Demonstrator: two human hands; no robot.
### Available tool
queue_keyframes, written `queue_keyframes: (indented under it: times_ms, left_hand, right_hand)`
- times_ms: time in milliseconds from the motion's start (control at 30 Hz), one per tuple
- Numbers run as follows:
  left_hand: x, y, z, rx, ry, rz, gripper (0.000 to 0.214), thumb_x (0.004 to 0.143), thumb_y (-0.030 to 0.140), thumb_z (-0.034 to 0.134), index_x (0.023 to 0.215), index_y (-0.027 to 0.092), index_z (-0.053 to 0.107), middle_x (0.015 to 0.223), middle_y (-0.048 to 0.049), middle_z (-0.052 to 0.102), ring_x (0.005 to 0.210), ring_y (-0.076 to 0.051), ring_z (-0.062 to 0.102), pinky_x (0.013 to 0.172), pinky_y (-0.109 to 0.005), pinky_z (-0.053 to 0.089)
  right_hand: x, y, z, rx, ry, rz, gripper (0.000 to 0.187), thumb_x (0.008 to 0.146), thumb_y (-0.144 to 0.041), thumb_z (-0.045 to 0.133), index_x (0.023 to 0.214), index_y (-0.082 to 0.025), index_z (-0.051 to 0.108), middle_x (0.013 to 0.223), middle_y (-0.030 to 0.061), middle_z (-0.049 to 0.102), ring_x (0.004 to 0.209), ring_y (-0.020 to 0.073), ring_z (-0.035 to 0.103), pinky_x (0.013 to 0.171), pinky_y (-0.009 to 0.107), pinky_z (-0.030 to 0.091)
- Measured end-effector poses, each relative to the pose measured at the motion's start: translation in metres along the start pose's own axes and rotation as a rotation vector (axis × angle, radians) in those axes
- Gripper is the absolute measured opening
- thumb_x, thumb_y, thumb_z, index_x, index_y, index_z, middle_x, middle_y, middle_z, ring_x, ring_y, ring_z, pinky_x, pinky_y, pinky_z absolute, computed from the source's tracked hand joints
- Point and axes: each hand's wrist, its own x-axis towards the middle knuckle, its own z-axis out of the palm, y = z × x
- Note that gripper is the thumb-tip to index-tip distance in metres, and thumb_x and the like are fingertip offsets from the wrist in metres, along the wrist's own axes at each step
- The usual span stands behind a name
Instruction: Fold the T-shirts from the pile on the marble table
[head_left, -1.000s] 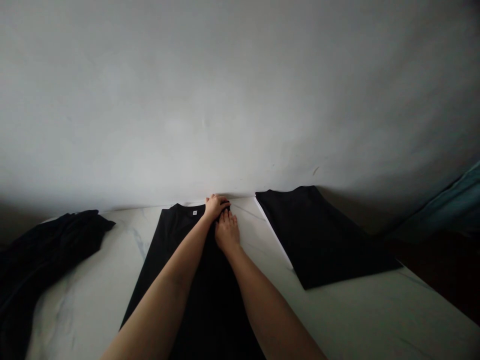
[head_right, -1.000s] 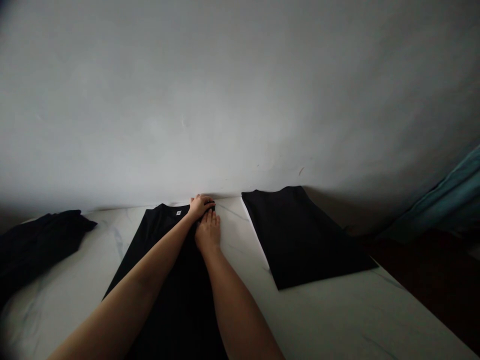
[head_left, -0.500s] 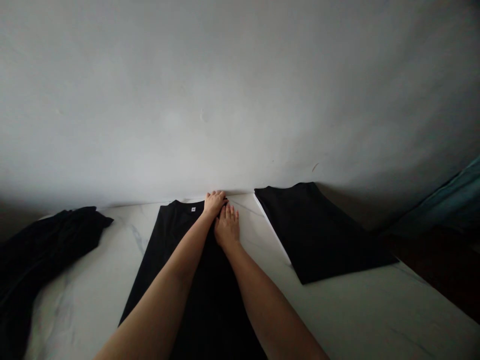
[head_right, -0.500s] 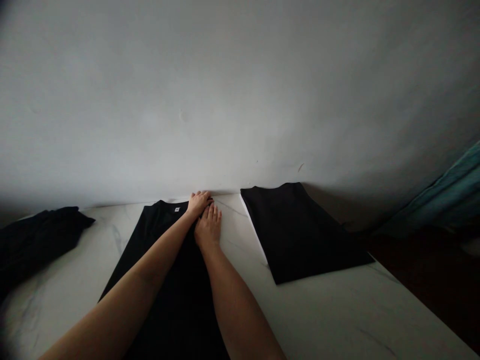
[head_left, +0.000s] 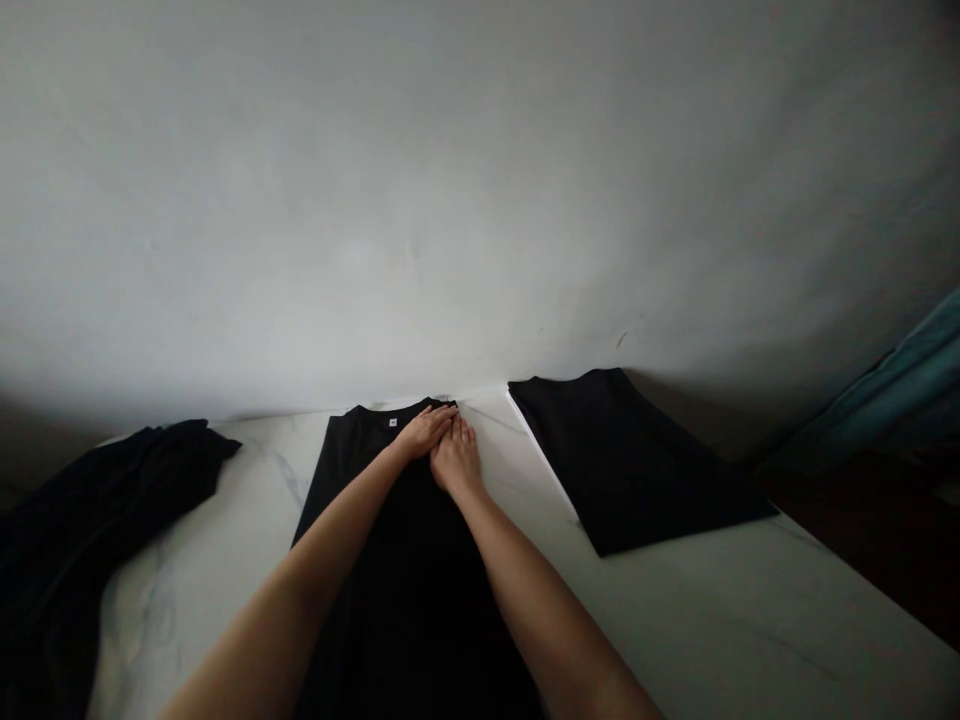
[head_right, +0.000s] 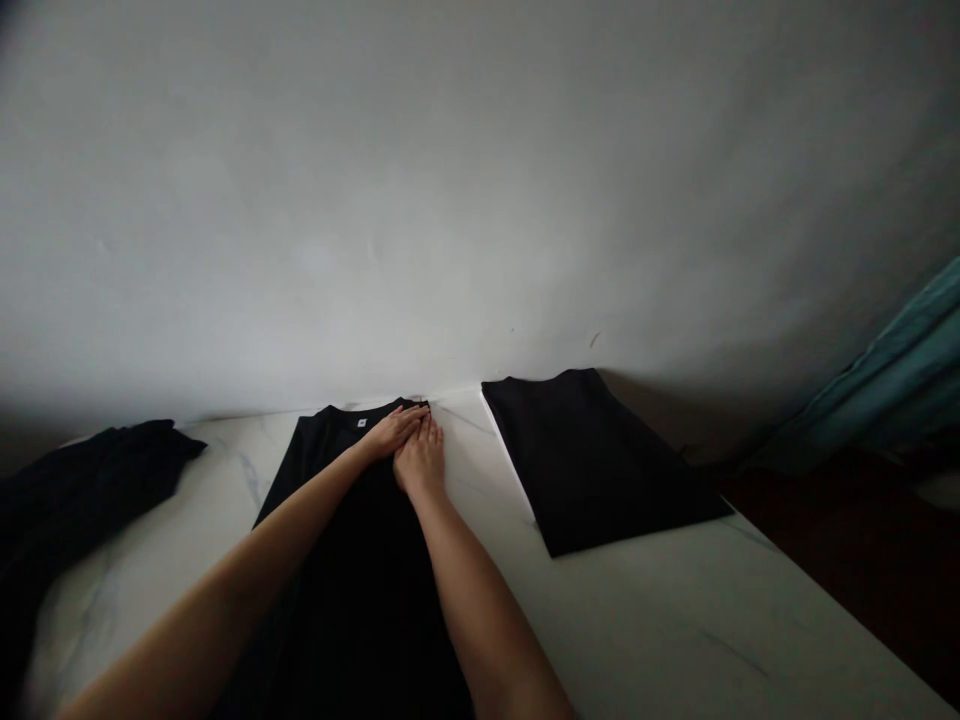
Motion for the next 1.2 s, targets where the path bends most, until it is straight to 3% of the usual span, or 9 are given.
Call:
queue_keyframes:
  times_ms: [133,233,400,500,600,800,967,1067,1200]
  left_hand:
    - [-0.007,-0.003,0.005,-0.001,-0.015,-0.009,0.047,0.1,0.021,0.028,0.142,0.016,0.049,0.146,-0.0111,0.053,0.14,-0.02,0.043,0.118,-0.046,0.03]
    - [-0.005,-0.001,0.002,0.016,-0.033,-0.011,0.048,0.099,0.019,0.028,0.143,0.018,0.047,0.15,-0.0101,0.049,0.143,-0.02,0.039,0.12,-0.047,0.027]
    - [-0.002,0.005,-0.003,0.051,-0.11,-0.029,0.05,0.099,0.027,0.03,0.148,0.019,0.042,0.156,-0.008,0.041,0.147,-0.02,0.031,0.122,-0.048,0.02]
    - [-0.002,0.007,-0.004,0.088,-0.139,-0.023,0.053,0.1,0.032,0.03,0.151,0.02,0.037,0.158,-0.0062,0.036,0.148,-0.02,0.027,0.122,-0.046,0.017]
    - [-0.001,0.009,-0.005,0.131,-0.155,-0.033,0.053,0.1,0.033,0.028,0.152,0.022,0.036,0.159,-0.0045,0.034,0.149,-0.019,0.026,0.122,-0.044,0.017]
    - [0.002,0.023,-0.012,0.276,-0.125,-0.046,0.05,0.1,0.028,0.03,0.147,0.024,0.044,0.155,-0.0049,0.042,0.144,-0.022,0.035,0.12,-0.045,0.022]
    - [-0.012,0.06,-0.016,0.311,-0.115,-0.093,0.048,0.098,0.031,0.04,0.144,0.02,0.049,0.149,-0.0126,0.05,0.141,-0.029,0.04,0.117,-0.051,0.026]
    - [-0.046,0.087,-0.015,0.236,-0.193,0.011,0.051,0.099,0.04,0.041,0.146,0.021,0.046,0.155,-0.0114,0.041,0.145,-0.03,0.033,0.119,-0.049,0.022]
    - [-0.116,0.119,-0.025,0.107,-0.256,0.128,0.058,0.098,0.049,0.041,0.15,0.023,0.039,0.16,-0.0115,0.033,0.147,-0.03,0.029,0.119,-0.049,0.022]
  right_hand:
    - [-0.005,-0.004,-0.011,-0.025,-0.073,0.008,0.057,0.099,-0.019,0.033,0.15,0.004,0.031,0.158,0.0249,0.026,0.148,0.0316,0.025,0.121,0.046,0.019]
    - [-0.029,-0.005,-0.021,-0.034,-0.153,0.013,0.065,0.099,-0.032,0.041,0.152,0.004,0.028,0.159,0.0241,0.022,0.149,0.0333,0.02,0.121,0.048,0.018]
    - [-0.125,0.017,-0.037,-0.051,-0.201,-0.274,0.068,0.098,-0.041,0.044,0.153,-0.003,0.03,0.161,0.0198,0.018,0.151,0.0292,0.014,0.123,0.048,0.018]
    - [-0.188,0.033,-0.052,-0.08,-0.268,-0.388,0.067,0.096,-0.03,0.047,0.156,-0.009,0.025,0.163,0.0147,0.014,0.151,0.0271,0.011,0.123,0.049,0.02]
    - [-0.226,0.04,-0.068,-0.1,-0.324,-0.433,0.074,0.091,-0.018,0.048,0.158,-0.012,0.018,0.165,0.0111,0.008,0.152,0.0255,0.006,0.123,0.048,0.019]
    - [-0.233,0.036,-0.078,-0.103,-0.381,-0.428,0.074,0.089,-0.015,0.047,0.157,-0.01,0.017,0.165,0.012,0.009,0.152,0.0253,0.005,0.125,0.048,0.015]
    - [-0.229,0.037,-0.076,-0.075,-0.347,-0.439,0.07,0.093,-0.021,0.046,0.157,-0.009,0.019,0.164,0.0141,0.014,0.152,0.0255,0.009,0.124,0.048,0.016]
    - [-0.229,0.036,-0.077,-0.056,-0.343,-0.426,0.066,0.095,-0.024,0.045,0.156,-0.009,0.024,0.164,0.0145,0.017,0.152,0.0264,0.012,0.124,0.048,0.015]
    - [-0.231,0.036,-0.082,0.019,-0.329,-0.415,0.061,0.095,-0.021,0.044,0.154,-0.011,0.031,0.162,0.0134,0.023,0.151,0.0258,0.016,0.123,0.05,0.018]
